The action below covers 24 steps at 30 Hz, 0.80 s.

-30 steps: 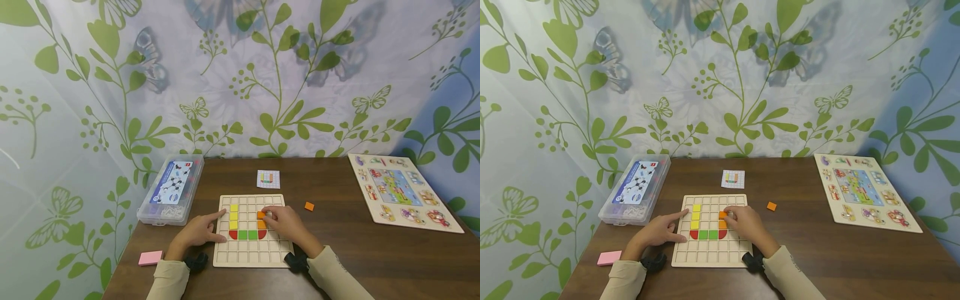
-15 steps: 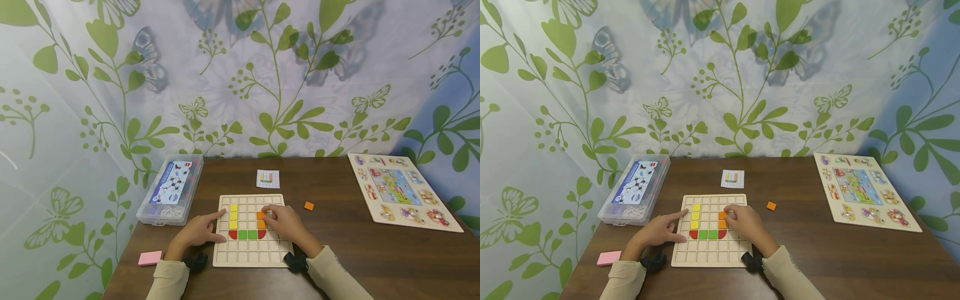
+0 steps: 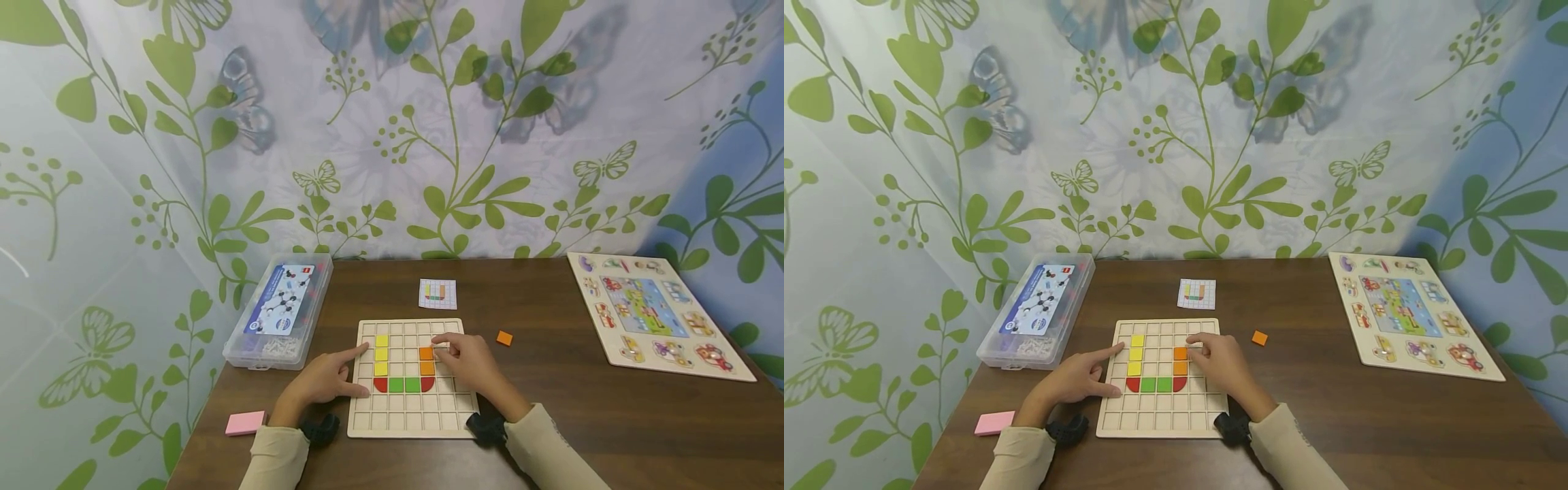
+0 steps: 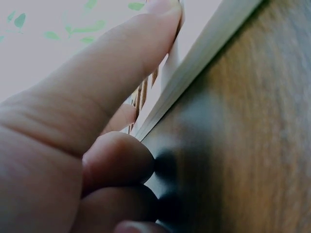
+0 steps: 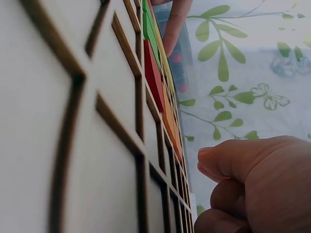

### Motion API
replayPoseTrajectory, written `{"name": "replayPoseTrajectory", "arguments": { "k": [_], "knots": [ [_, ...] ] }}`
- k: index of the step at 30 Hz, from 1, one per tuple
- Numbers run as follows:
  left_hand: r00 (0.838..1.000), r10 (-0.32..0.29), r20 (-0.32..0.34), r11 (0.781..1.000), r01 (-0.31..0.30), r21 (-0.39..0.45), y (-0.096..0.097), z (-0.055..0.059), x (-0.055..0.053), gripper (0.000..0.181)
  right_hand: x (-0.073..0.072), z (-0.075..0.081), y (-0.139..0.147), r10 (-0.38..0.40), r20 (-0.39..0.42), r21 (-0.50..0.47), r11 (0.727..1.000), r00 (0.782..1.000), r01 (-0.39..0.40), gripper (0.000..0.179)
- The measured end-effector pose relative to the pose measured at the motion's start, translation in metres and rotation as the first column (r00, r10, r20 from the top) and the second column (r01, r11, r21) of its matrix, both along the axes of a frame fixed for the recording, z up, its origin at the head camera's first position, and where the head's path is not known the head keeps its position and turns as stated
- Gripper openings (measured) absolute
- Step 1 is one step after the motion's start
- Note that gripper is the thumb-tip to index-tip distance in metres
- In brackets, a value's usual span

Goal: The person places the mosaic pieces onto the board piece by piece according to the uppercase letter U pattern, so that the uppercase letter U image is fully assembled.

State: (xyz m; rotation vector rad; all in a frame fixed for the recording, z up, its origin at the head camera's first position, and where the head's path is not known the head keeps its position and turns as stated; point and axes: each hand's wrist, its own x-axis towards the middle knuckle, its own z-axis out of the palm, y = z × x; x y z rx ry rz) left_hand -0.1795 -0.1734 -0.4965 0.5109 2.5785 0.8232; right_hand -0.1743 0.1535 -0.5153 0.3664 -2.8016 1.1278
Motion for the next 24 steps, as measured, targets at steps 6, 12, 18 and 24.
{"name": "replayPoseTrajectory", "arguments": {
  "k": [6, 12, 18, 24],
  "knots": [
    [1.0, 0.002, -0.001, 1.0, -0.002, -0.004, 0.0, 0.0, 0.0, 0.091, -0.003, 0.003, 0.017, -0.038, 0.011, -0.02, 0.999, 0.999, 0.038, 0.019],
    [1.0, 0.0, 0.001, 1.0, 0.0, 0.014, -0.001, 0.0, 0.0, 0.091, -0.006, 0.009, 0.04, -0.084, -0.019, 0.026, 0.996, 0.996, 0.085, 0.021],
    [1.0, -0.001, 0.004, 1.0, 0.001, 0.024, -0.001, -0.001, 0.0, 0.09, -0.006, 0.014, 0.063, -0.115, -0.036, 0.068, 0.991, 0.993, 0.117, 0.024],
    [1.0, 0.0, 0.007, 0.999, -0.001, 0.036, -0.001, -0.001, 0.001, 0.091, -0.006, 0.02, 0.087, -0.125, -0.055, 0.146, 0.98, 0.991, 0.132, 0.027]
  ]
}}
